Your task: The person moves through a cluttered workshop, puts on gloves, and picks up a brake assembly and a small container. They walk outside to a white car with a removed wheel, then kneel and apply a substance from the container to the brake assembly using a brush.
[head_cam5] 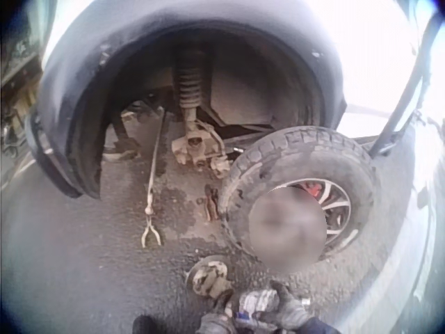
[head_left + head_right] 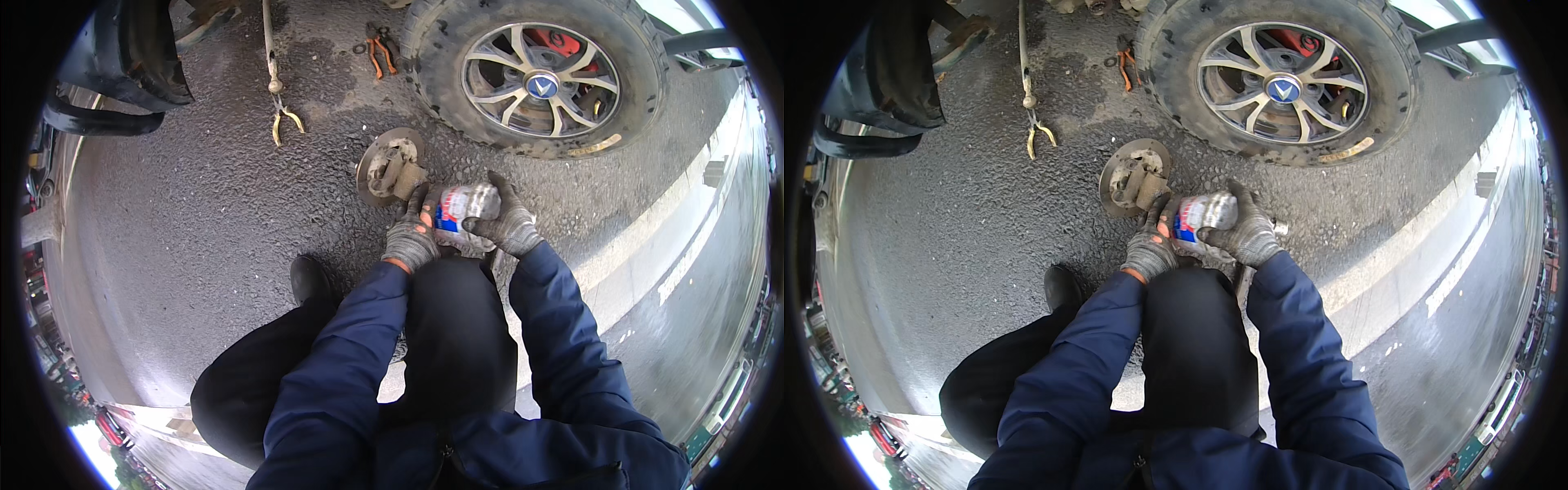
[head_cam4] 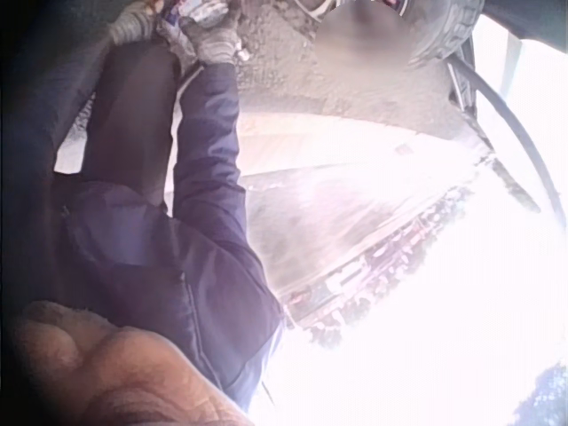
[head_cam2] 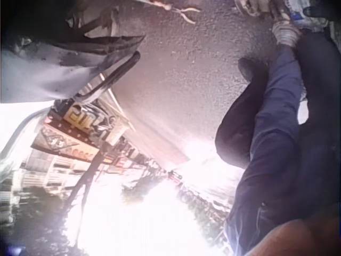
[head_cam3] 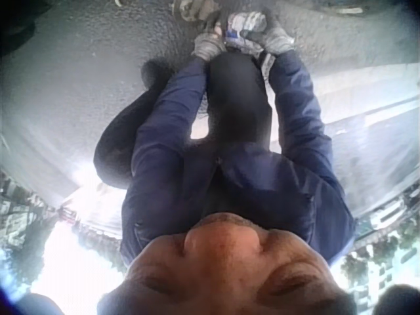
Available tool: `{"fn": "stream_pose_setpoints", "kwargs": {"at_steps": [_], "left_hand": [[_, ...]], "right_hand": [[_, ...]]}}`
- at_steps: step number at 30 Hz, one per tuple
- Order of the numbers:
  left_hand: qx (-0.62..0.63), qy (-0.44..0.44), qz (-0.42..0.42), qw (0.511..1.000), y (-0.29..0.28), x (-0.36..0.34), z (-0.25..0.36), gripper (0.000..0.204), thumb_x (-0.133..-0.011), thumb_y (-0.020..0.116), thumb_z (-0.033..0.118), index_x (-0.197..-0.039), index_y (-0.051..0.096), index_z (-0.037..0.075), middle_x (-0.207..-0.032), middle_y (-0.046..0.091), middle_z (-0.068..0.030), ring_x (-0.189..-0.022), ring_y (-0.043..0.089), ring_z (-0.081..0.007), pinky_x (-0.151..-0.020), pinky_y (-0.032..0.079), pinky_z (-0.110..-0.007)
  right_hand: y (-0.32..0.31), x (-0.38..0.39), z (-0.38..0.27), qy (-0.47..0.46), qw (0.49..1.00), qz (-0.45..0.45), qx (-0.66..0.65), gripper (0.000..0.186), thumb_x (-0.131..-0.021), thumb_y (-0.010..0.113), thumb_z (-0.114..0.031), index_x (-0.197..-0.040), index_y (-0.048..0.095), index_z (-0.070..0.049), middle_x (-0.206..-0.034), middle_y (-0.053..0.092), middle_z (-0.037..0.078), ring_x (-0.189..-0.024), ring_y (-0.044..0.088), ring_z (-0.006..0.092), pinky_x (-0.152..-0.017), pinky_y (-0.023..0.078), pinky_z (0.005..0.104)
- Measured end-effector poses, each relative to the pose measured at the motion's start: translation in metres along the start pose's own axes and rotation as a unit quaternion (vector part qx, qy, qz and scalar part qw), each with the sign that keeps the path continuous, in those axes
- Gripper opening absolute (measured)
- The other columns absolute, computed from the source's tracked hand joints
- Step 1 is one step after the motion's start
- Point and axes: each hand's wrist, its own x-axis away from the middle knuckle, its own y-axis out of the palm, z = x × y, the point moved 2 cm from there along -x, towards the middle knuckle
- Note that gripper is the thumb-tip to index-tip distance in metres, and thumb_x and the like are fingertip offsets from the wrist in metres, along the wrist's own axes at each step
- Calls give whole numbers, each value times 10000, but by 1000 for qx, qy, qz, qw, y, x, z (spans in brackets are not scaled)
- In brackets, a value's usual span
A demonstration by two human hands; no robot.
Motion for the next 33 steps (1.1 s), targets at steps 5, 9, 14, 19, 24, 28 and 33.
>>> {"fn": "stream_pose_setpoints", "kwargs": {"at_steps": [5, 9, 14, 19, 24, 28, 33], "left_hand": [[122, 2, -142, 982, 32, -18, -26, 830, -752, 646, 568, -1417, 375, 151, -1431, 439, -91, -1324, 376, -261, -1139, 229, -414], [502, -40, -101, 858, 42, -14, -42, 749, -879, 366, 667, -1435, 379, 167, -1484, 382, -84, -1378, 318, -285, -1150, 193, -520], [793, -97, -178, 574, 18, -15, -15, 743, -900, 337, 663, -1426, 405, 142, -1492, 364, -110, -1348, 363, -344, -1105, 279, -576], [887, -322, -161, 288, -1, -17, 10, 811, -863, 300, 722, -1430, 400, 150, -1491, 358, -128, -1334, 384, -369, -1073, 320, -597], [891, -347, -113, 269, 2, -21, 9, 852, -843, 303, 750, -1437, 387, 144, -1497, 343, -144, -1336, 371, -400, -1031, 342, -640], [894, -369, -111, 227, -10, -19, 17, 830, -869, 295, 735, -1441, 369, 137, -1488, 347, -165, -1324, 377, -418, -1003, 349, -673], [859, -373, -98, 337, -27, -21, 39, 807, -884, 289, 710, -1431, 375, 124, -1491, 347, -159, -1306, 408, -411, -991, 365, -667]], "right_hand": [[-18, 6, -20, -52, 982, -56, -172, 951, -640, 846, -141, -1418, 319, 7, -1318, 496, 187, -1211, 498, 262, -1029, 407, 354], [-46, 9, -16, -69, 924, -101, -362, 924, -639, 781, -266, -1431, 357, -51, -1291, 521, 136, -1159, 524, 246, -1019, 396, 365], [-61, 13, -4, -53, 814, -130, -563, 1065, -591, 798, -449, -1446, 316, -36, -1307, 536, 187, -1150, 577, 291, -1008, 459, 419], [-62, 12, 6, -49, 735, -125, -664, 847, -652, 796, -421, -1335, 470, -40, -1214, 617, 149, -1068, 631, 296, -946, 516, 451], [-62, 5, 34, -26, 762, -98, -639, 808, -681, 795, -404, -1340, 456, -81, -1182, 615, 127, -1016, 639, 291, -905, 540, 434], [-60, -3, 48, 97, 936, 205, -269, 828, -768, 773, -296, -1442, 350, -68, -1324, 502, 150, -1163, 499, 276, -987, 421, 381], [-51, 11, -12, -80, 980, 84, -159, 424, -787, 760, -160, -1156, 607, -20, -1021, 649, 108, -891, 604, 190, -823, 501, 339]]}}
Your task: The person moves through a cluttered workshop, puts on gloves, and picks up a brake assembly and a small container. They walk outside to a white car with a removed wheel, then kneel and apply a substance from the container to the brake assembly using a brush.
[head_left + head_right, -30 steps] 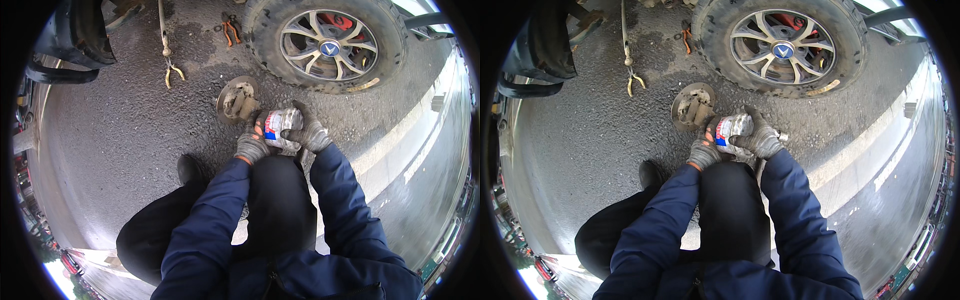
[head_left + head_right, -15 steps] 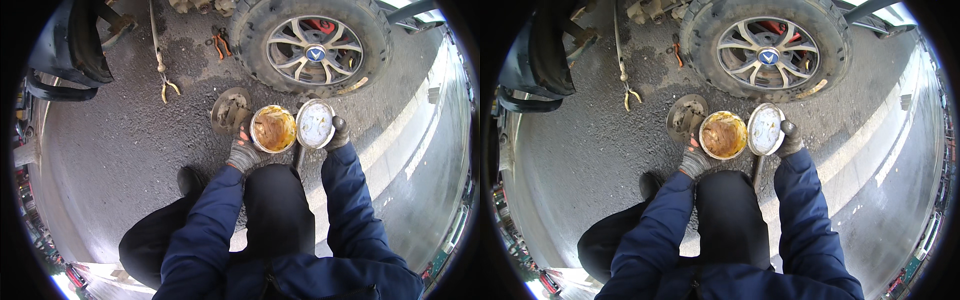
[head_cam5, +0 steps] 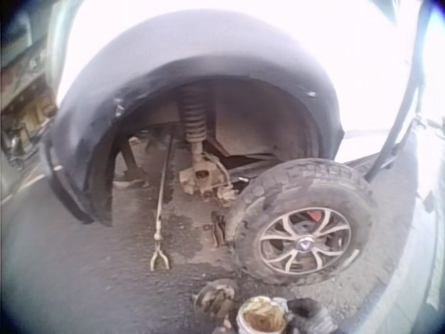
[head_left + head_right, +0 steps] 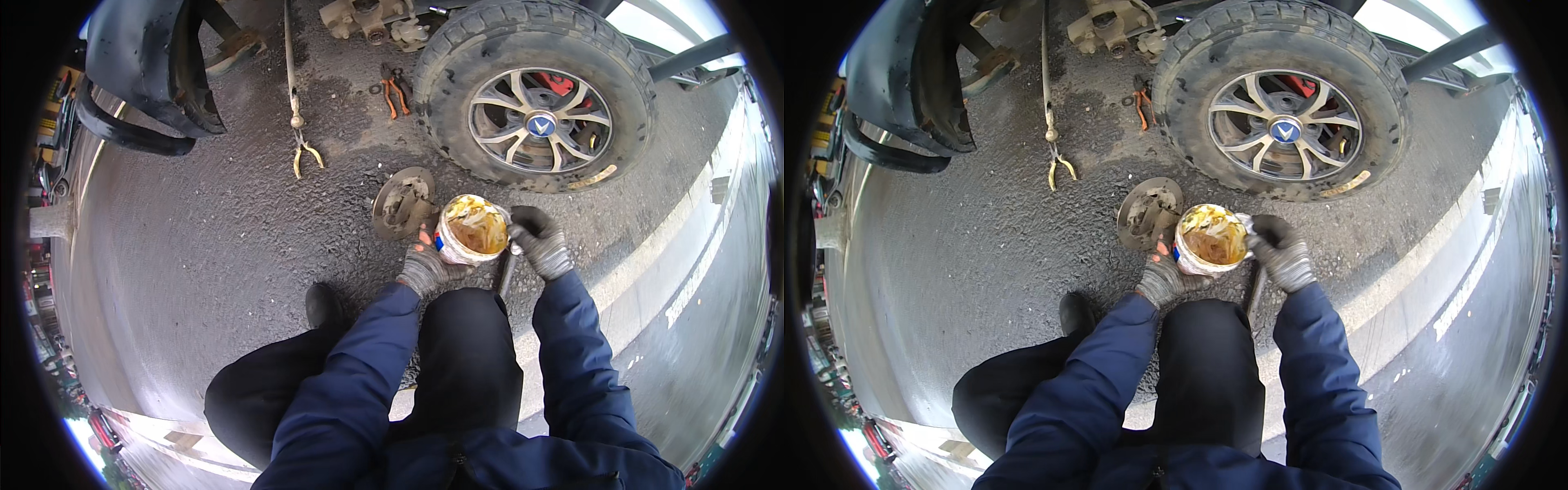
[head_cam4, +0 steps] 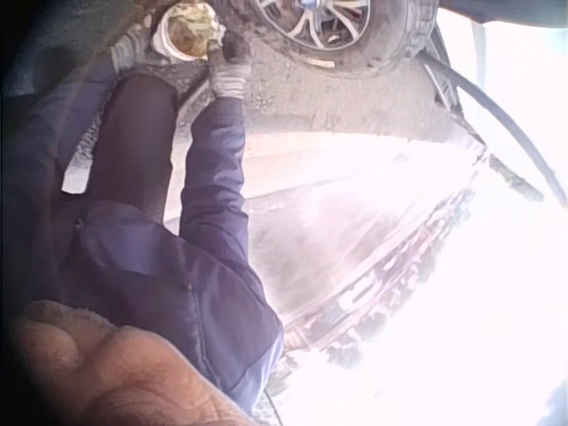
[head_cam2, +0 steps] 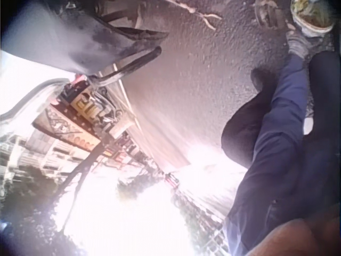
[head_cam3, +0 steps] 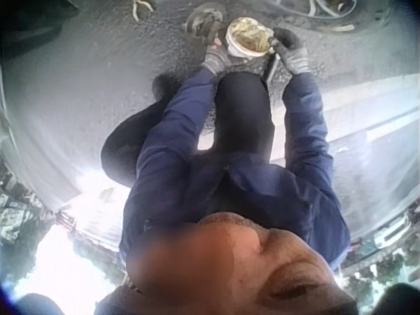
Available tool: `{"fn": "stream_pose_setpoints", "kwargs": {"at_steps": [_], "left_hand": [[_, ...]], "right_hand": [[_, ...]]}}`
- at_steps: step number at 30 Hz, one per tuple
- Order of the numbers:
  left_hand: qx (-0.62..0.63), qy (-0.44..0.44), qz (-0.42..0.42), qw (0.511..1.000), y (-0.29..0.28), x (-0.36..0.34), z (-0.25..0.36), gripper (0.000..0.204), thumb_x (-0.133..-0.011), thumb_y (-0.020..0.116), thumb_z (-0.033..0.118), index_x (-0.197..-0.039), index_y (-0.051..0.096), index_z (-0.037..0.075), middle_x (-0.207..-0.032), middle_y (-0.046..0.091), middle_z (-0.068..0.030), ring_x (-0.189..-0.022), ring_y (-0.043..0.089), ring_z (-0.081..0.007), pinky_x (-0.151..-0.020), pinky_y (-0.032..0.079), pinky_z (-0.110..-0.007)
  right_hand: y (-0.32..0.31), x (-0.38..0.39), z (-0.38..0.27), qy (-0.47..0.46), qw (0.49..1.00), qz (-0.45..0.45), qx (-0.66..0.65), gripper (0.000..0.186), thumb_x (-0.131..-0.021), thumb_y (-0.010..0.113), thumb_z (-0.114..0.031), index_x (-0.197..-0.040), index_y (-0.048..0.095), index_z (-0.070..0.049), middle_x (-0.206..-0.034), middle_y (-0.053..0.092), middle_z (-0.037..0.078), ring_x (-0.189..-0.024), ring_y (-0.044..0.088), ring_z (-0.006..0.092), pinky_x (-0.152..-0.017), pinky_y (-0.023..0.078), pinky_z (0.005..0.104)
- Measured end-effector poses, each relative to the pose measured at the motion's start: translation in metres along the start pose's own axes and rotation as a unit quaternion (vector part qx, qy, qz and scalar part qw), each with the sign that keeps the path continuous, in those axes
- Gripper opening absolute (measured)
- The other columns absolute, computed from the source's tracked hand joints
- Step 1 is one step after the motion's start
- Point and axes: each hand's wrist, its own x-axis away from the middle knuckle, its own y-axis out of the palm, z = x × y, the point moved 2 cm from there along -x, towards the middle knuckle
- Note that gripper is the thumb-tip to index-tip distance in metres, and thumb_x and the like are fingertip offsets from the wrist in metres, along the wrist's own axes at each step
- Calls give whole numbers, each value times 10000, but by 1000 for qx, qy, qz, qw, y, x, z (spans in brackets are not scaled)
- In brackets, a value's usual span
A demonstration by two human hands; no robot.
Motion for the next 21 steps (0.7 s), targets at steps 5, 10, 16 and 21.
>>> {"fn": "stream_pose_setpoints", "kwargs": {"at_steps": [5, 10, 16, 21], "left_hand": [[-104, 38, -40, 993, -14, -16, 1, 861, -863, 253, 736, -1465, 324, 124, -1502, 339, -142, -1345, 360, -384, -1059, 299, -635], [-729, 313, -91, 601, -47, -39, 9, 818, -873, 281, 707, -1460, 318, 138, -1490, 362, -101, -1353, 352, -306, -1122, 280, -513], [-724, 339, -109, 591, -23, -4, 7, 750, -835, 581, 501, -1417, 314, 111, -1415, 429, -79, -1274, 438, -220, -1091, 355, -399], [-720, 336, -83, 601, 0, 14, 1, 852, -705, 786, 307, -1385, 324, 82, -1355, 460, -84, -1233, 471, -204, -1061, 397, -356]], "right_hand": [[30, -5, -64, -214, 898, -108, 369, 337, -705, 728, -176, -1027, 694, -81, -981, 652, 172, -868, 626, 346, -804, 515, 424], [50, -14, -69, -223, 883, -175, 375, 267, -736, 700, -166, -990, 701, -84, -929, 671, 160, -842, 648, 354, -772, 528, 429], [59, -18, -66, -179, 895, -157, 376, 295, -731, 709, -195, -1005, 702, -84, -927, 673, 177, -815, 653, 339, -759, 533, 400], [64, -15, -69, -62, 908, -143, 390, 326, -755, 678, -286, -1029, 696, -112, -851, 687, 156, -776, 665, 337, -715, 537, 426]]}}
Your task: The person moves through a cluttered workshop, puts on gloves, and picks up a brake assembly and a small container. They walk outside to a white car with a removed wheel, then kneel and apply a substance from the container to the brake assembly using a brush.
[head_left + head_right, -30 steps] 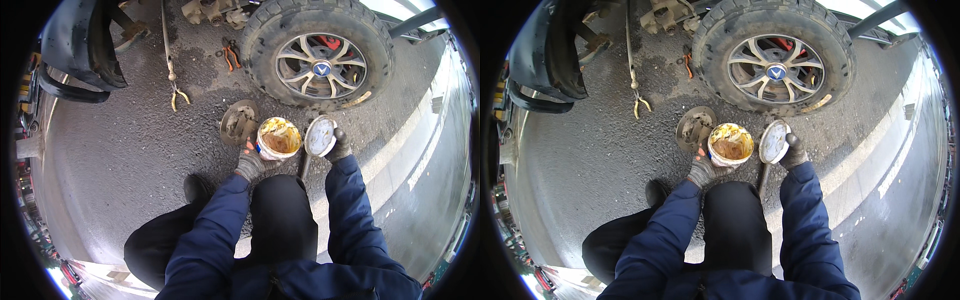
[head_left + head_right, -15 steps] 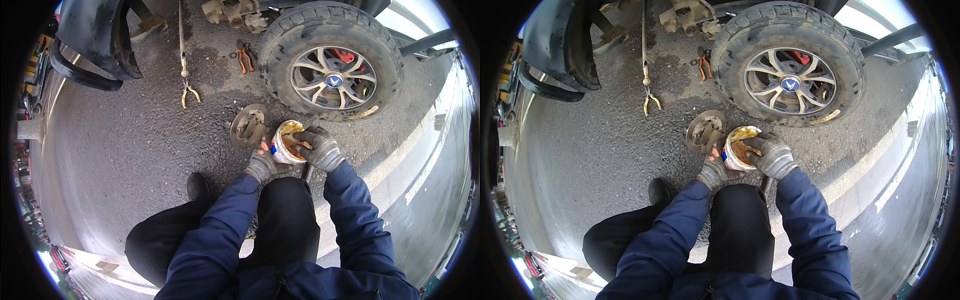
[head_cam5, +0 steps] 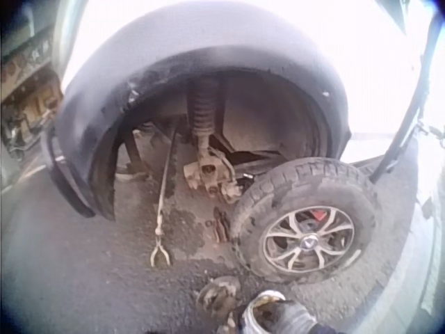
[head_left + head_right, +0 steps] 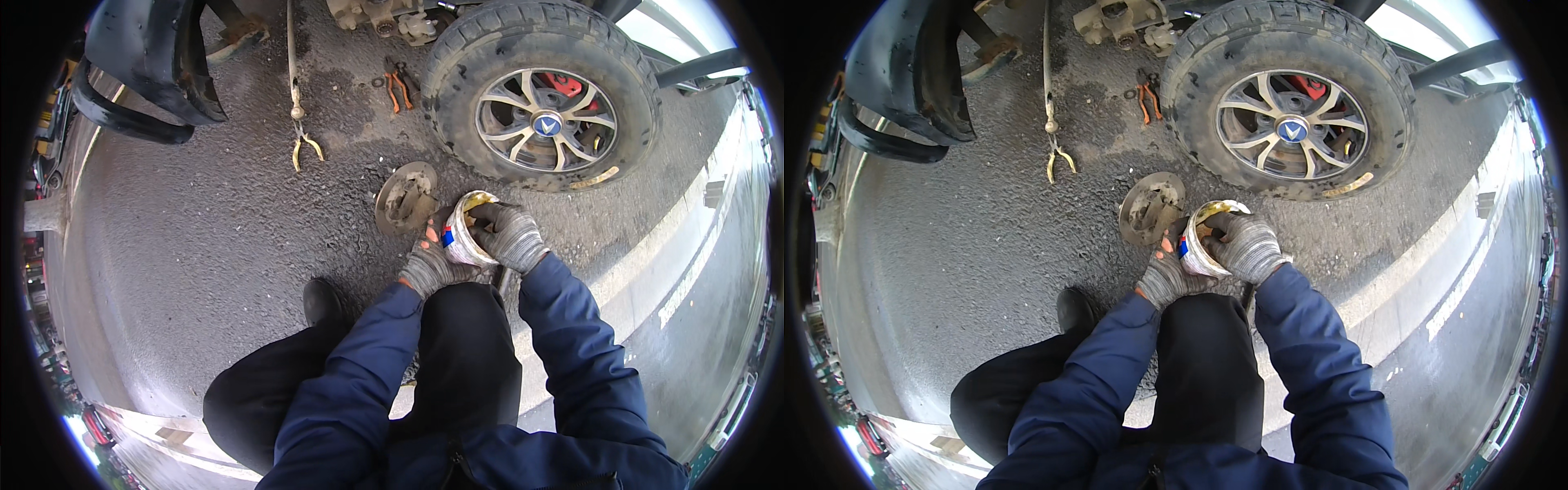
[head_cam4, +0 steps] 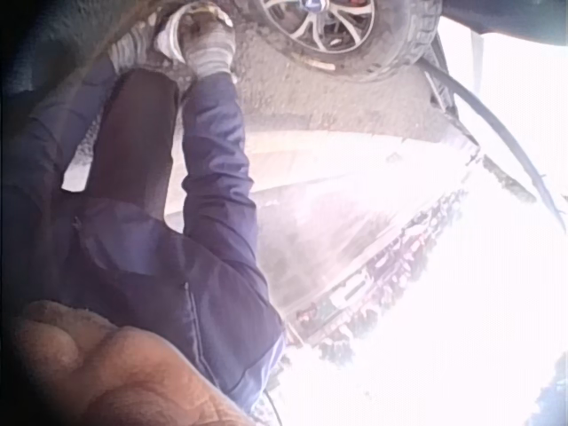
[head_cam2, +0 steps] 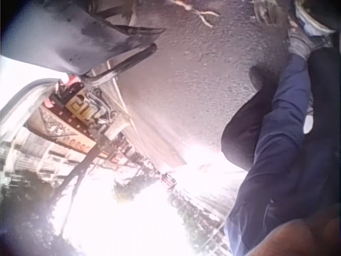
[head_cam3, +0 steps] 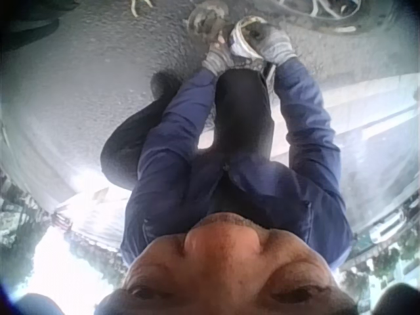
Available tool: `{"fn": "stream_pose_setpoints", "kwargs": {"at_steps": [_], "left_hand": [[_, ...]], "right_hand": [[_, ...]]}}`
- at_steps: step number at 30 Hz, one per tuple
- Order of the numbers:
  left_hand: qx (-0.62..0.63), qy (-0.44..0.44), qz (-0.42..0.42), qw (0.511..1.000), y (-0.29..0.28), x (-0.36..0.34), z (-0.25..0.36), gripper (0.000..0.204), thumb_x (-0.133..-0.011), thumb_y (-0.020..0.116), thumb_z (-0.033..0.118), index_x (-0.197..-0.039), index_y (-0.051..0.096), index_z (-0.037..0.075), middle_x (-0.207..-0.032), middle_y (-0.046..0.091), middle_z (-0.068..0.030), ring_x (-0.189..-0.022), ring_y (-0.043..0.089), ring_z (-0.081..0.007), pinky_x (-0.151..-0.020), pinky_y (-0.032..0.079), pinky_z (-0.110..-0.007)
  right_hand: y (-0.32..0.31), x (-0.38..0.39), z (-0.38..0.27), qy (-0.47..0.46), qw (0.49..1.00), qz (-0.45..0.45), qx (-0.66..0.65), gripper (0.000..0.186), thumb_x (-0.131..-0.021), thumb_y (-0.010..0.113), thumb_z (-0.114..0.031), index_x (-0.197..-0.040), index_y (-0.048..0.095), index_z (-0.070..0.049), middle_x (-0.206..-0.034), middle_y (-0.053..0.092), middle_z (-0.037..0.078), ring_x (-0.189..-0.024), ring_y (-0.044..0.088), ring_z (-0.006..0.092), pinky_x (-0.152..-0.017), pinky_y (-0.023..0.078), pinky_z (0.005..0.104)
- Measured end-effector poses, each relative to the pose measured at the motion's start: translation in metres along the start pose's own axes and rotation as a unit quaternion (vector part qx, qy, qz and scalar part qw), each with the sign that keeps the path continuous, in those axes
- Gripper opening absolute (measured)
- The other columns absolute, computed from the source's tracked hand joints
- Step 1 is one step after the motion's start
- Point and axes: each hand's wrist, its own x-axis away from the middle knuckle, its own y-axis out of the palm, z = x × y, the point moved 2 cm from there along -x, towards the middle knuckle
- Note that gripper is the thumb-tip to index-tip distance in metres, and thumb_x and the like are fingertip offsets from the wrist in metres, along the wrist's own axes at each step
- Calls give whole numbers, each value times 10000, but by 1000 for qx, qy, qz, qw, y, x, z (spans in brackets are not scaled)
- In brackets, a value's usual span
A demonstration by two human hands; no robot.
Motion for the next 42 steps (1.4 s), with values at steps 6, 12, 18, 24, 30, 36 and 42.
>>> {"fn": "stream_pose_setpoints", "kwargs": {"at_steps": [6, 12, 18, 24, 30, 36, 42], "left_hand": [[333, 102, 44, 936, 6, -5, -4, 849, -695, 817, 159, -1393, 343, 63, -1363, 453, -80, -1222, 473, -190, -1047, 428, -334], [339, 27, 74, 938, -1, 2, 34, 680, -763, 804, 225, -1313, 463, 16, -1273, 536, -103, -1172, 505, -190, -1008, 431, -344], [309, 25, 91, 946, 9, -2, 36, 724, -716, 828, 189, -1312, 456, 14, -1213, 560, -103, -1131, 529, -194, -980, 448, -350], [264, 16, 121, 957, 27, -7, 9, 798, -679, 850, 151, -1328, 403, 25, -1234, 538, -114, -1134, 530, -203, -977, 460, -348], [240, 7, 109, 964, 31, -11, 0, 795, -678, 854, 142, -1324, 405, 31, -1223, 551, -106, -1118, 542, -199, -963, 474, -349], [273, 32, 82, 958, 26, -7, 9, 830, -666, 859, 152, -1348, 399, 38, -1269, 522, -130, -1164, 521, -212, -967, 481, -361], [224, 77, 72, 969, 15, -1, 31, 931, -644, 870, 311, -1377, 375, 18, -1322, 478, -137, -1227, 474, -250, -1022, 429, -400]], "right_hand": [[2, 8, -2, 24, 989, 142, -46, 262, -772, 666, -248, -961, 673, -66, -800, 674, 178, -765, 659, 368, -703, 533, 453], [7, 14, -3, 71, 990, 120, 10, 248, -744, 689, -119, -977, 649, -46, -822, 674, 155, -708, 663, 306, -652, 533, 395], [13, 14, 6, 76, 988, 129, -23, 236, -735, 690, -119, -956, 639, -56, -819, 657, 175, -758, 650, 346, -678, 521, 423], [20, 16, 27, 69, 992, 98, -30, 182, -746, 670, -127, -910, 632, -57, -833, 645, 202, -781, 632, 386, -686, 503, 452], [18, 17, 37, 52, 997, 36, 40, 197, -765, 630, -166, -933, 648, -65, -889, 655, 207, -845, 629, 406, -739, 500, 475], [17, 13, 33, 31, 993, 7, 109, 243, -793, 626, -246, -943, 664, -58, -854, 649, 219, -827, 625, 414, -740, 502, 475], [0, 17, 24, -6, 995, 23, 96, 187, -778, 598, -164, -895, 644, -24, -824, 623, 236, -785, 619, 428, -723, 505, 482]]}}
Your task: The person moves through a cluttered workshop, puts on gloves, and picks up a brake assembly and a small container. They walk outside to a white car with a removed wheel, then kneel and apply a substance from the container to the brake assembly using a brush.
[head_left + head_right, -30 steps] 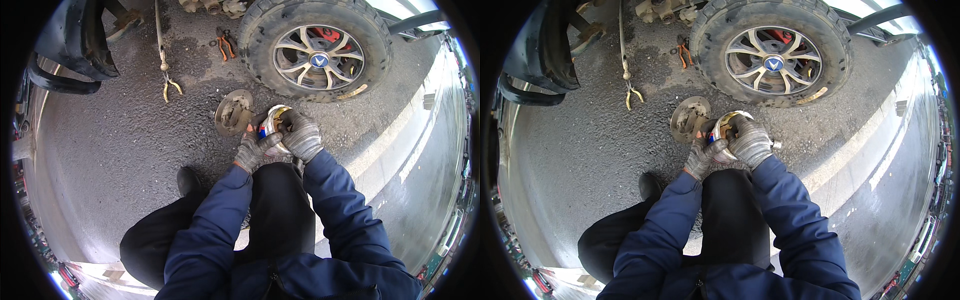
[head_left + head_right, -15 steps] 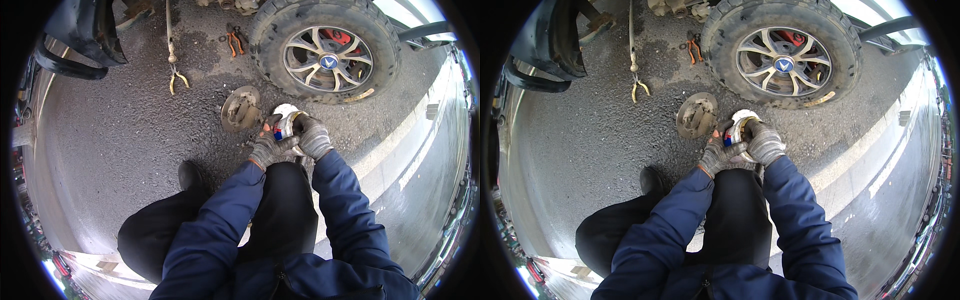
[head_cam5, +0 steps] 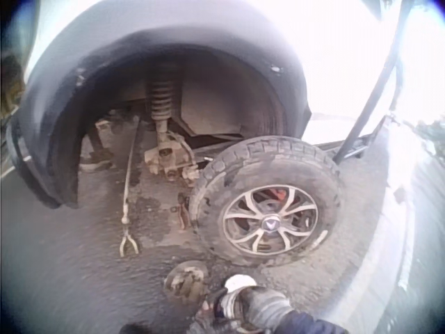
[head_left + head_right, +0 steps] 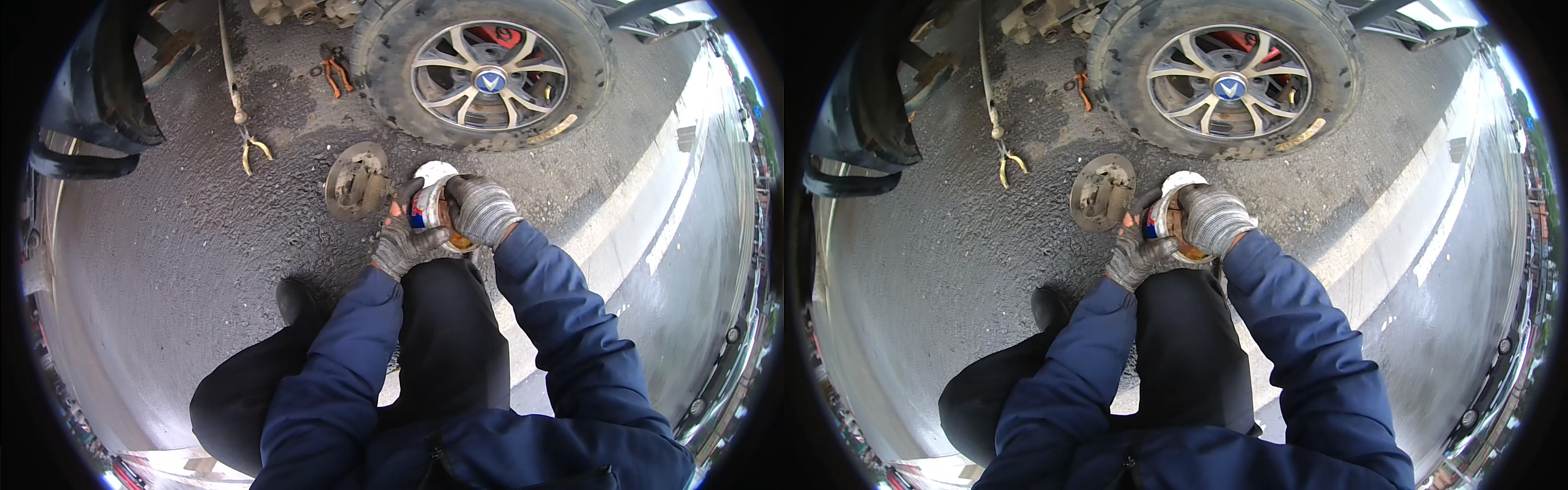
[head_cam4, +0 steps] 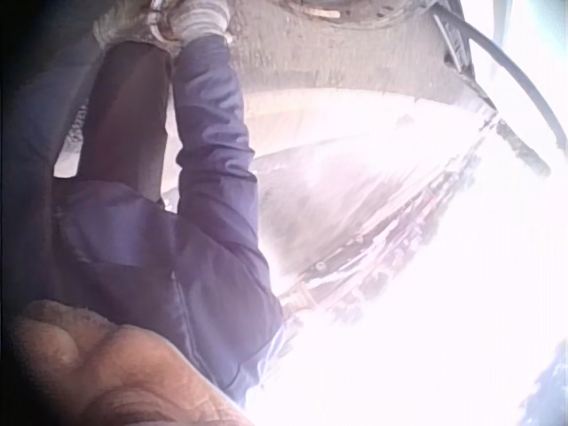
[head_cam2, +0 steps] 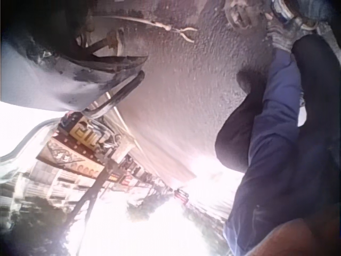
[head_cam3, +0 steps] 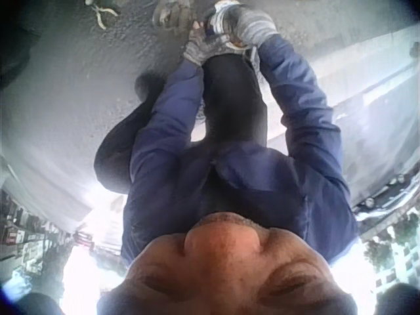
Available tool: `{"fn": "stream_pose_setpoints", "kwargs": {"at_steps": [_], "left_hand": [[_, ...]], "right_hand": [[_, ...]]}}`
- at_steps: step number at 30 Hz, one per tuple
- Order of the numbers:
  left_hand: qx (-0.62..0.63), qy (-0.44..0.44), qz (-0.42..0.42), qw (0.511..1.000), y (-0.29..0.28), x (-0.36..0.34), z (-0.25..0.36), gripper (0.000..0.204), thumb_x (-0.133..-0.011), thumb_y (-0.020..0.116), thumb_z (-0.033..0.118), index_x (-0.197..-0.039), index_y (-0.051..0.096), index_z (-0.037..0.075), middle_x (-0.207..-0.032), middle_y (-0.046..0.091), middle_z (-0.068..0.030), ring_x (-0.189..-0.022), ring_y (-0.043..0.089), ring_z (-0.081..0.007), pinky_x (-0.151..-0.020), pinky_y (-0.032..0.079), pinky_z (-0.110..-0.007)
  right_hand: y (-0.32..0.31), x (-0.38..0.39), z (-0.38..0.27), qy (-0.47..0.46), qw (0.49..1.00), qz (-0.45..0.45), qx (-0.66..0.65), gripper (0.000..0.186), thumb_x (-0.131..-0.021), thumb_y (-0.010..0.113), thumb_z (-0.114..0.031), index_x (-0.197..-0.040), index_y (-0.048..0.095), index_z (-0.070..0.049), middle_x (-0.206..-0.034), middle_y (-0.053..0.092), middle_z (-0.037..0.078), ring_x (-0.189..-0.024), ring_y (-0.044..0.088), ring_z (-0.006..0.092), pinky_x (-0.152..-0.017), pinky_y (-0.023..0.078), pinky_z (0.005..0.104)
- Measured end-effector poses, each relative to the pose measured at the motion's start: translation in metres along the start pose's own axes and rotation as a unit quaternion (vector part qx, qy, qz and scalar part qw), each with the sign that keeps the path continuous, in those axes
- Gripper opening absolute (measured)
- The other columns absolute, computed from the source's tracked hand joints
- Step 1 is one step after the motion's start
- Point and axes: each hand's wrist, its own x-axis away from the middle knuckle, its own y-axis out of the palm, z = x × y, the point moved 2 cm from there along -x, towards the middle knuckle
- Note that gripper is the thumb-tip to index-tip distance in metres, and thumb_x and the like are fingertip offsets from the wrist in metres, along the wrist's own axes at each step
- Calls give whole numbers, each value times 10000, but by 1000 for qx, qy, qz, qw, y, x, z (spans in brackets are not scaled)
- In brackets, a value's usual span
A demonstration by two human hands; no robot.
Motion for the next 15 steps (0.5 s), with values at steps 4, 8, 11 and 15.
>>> {"fn": "stream_pose_setpoints", "kwargs": {"at_steps": [4, 8, 11, 15], "left_hand": [[46, 6, 7, 999, 0, -3, 11, 963, -639, 869, 370, -1382, 368, 16, -1327, 469, -137, -1235, 461, -254, -1033, 410, -412], [50, 23, -3, 998, 0, -7, 16, 969, -634, 868, 399, -1377, 374, 21, -1315, 477, -132, -1227, 466, -252, -1029, 410, -415], [82, 22, -4, 996, -2, -9, 15, 944, -615, 891, 252, -1374, 373, 33, -1299, 507, -115, -1198, 503, -233, -1011, 442, -392], [28, 42, -8, 999, -6, -10, 12, 956, -603, 896, 250, -1372, 372, 28, -1298, 507, -116, -1194, 506, -230, -1010, 442, -392]], "right_hand": [[-12, 4, -5, 28, 999, 3, 42, 239, -742, 620, -153, -941, 654, -26, -834, 631, 239, -787, 632, 413, -723, 515, 471], [-11, 2, -10, 58, 995, -46, 72, 325, -724, 646, -171, -1022, 671, -43, -865, 663, 223, -816, 652, 391, -738, 528, 458], [-5, -2, -9, 79, 990, -106, 56, 334, -718, 670, -206, -1016, 687, -57, -865, 676, 210, -822, 661, 374, -738, 532, 446], [-4, -5, -4, 76, 986, -146, -16, 319, -687, 719, -266, -929, 726, -59, -816, 687, 185, -794, 677, 333, -720, 539, 417]]}}
